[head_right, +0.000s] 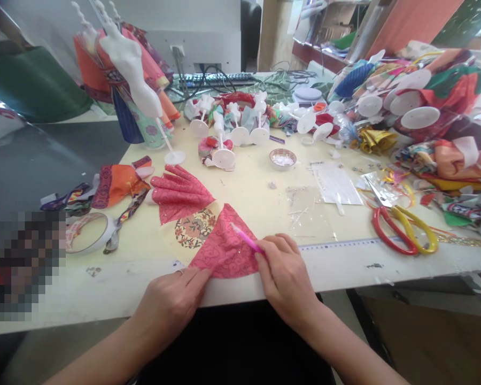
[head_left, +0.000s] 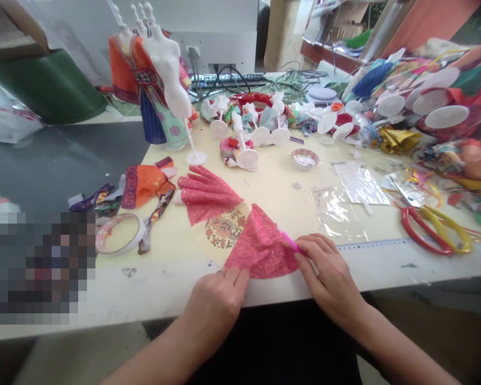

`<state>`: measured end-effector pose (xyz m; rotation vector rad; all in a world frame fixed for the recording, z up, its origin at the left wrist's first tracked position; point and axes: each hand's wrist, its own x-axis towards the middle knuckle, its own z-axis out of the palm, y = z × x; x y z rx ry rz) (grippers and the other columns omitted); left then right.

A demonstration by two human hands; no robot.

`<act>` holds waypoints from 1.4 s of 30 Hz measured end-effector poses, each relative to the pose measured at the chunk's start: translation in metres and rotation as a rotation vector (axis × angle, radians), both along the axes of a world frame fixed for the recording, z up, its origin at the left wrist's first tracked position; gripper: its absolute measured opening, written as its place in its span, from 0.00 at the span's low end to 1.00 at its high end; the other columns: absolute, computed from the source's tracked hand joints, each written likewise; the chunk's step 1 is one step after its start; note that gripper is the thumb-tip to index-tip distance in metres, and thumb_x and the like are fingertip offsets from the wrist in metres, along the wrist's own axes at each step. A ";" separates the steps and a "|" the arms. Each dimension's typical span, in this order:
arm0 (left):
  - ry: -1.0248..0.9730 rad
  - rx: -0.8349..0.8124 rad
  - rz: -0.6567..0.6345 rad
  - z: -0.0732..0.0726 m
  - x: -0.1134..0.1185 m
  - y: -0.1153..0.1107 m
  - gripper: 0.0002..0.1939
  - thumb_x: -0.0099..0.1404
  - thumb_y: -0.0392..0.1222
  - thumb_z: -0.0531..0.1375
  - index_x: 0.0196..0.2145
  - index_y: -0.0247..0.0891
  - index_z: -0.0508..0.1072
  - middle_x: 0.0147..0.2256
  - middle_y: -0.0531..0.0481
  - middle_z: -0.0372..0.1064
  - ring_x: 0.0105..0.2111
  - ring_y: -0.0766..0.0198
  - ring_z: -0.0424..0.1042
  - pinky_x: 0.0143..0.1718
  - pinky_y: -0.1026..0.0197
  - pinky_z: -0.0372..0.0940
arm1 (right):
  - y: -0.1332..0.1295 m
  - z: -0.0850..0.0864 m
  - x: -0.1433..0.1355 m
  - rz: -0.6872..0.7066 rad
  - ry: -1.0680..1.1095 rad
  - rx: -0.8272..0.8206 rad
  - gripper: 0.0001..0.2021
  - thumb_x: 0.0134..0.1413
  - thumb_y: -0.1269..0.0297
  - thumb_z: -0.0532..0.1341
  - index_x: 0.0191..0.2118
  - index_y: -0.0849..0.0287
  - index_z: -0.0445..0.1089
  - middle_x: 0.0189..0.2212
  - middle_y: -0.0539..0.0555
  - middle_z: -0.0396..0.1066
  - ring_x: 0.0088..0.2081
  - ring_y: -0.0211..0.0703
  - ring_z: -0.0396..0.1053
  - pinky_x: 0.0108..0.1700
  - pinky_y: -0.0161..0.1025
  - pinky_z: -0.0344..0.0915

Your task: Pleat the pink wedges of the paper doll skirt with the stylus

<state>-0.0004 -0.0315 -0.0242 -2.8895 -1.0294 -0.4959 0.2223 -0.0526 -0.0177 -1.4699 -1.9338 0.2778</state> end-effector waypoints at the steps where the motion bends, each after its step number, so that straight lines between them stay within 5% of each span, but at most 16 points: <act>1: 0.008 -0.005 0.001 0.000 -0.002 0.000 0.13 0.59 0.25 0.49 0.33 0.33 0.72 0.21 0.49 0.68 0.19 0.62 0.66 0.18 0.62 0.59 | 0.000 0.001 0.003 -0.029 0.002 0.001 0.08 0.59 0.71 0.52 0.42 0.60 0.65 0.35 0.56 0.67 0.40 0.45 0.64 0.45 0.47 0.61; 7: 0.054 -0.145 0.019 -0.004 -0.005 -0.004 0.15 0.58 0.25 0.50 0.37 0.32 0.74 0.26 0.43 0.72 0.22 0.59 0.69 0.21 0.60 0.61 | -0.006 0.007 0.000 0.043 0.065 -0.048 0.08 0.59 0.72 0.51 0.41 0.60 0.65 0.35 0.55 0.67 0.40 0.44 0.64 0.45 0.46 0.62; 11: -0.259 -0.398 0.130 0.002 -0.007 -0.008 0.13 0.61 0.30 0.52 0.37 0.36 0.75 0.29 0.43 0.74 0.27 0.58 0.70 0.28 0.59 0.63 | -0.010 0.009 -0.007 0.066 0.105 -0.077 0.07 0.59 0.71 0.51 0.40 0.59 0.65 0.34 0.55 0.68 0.38 0.44 0.65 0.42 0.44 0.63; 14: -0.665 -0.842 0.378 0.015 -0.009 -0.014 0.07 0.60 0.40 0.58 0.33 0.40 0.76 0.25 0.48 0.71 0.24 0.65 0.67 0.25 0.64 0.60 | -0.016 0.013 -0.009 0.015 0.199 -0.147 0.07 0.60 0.69 0.51 0.39 0.58 0.65 0.32 0.53 0.69 0.34 0.40 0.68 0.37 0.37 0.66; 16: -0.922 -1.239 0.570 0.024 -0.009 -0.016 0.07 0.59 0.45 0.60 0.31 0.40 0.76 0.17 0.56 0.58 0.15 0.73 0.53 0.16 0.69 0.50 | -0.022 0.015 -0.011 0.034 0.267 -0.241 0.07 0.61 0.67 0.50 0.37 0.58 0.65 0.28 0.51 0.69 0.29 0.37 0.68 0.32 0.33 0.66; 20: -1.318 -1.704 0.649 0.031 -0.004 -0.015 0.09 0.56 0.46 0.63 0.31 0.38 0.73 0.16 0.63 0.40 0.16 0.76 0.36 0.13 0.71 0.36 | -0.033 0.012 -0.016 0.096 0.236 -0.219 0.08 0.60 0.69 0.51 0.43 0.58 0.64 0.24 0.48 0.68 0.25 0.35 0.68 0.28 0.30 0.66; 28: -1.441 -1.707 0.679 0.026 0.000 -0.012 0.07 0.57 0.40 0.62 0.34 0.36 0.71 0.17 0.63 0.43 0.16 0.76 0.39 0.13 0.73 0.39 | -0.040 0.001 -0.016 0.115 -0.018 0.062 0.11 0.58 0.70 0.53 0.47 0.60 0.63 0.32 0.55 0.73 0.31 0.41 0.73 0.32 0.35 0.69; 42: -1.432 -1.646 0.648 0.021 0.002 -0.014 0.08 0.57 0.41 0.62 0.34 0.36 0.74 0.16 0.63 0.41 0.16 0.77 0.36 0.14 0.72 0.36 | -0.040 0.003 -0.018 0.225 -0.003 0.028 0.10 0.56 0.75 0.53 0.43 0.62 0.66 0.25 0.53 0.71 0.25 0.39 0.69 0.28 0.36 0.66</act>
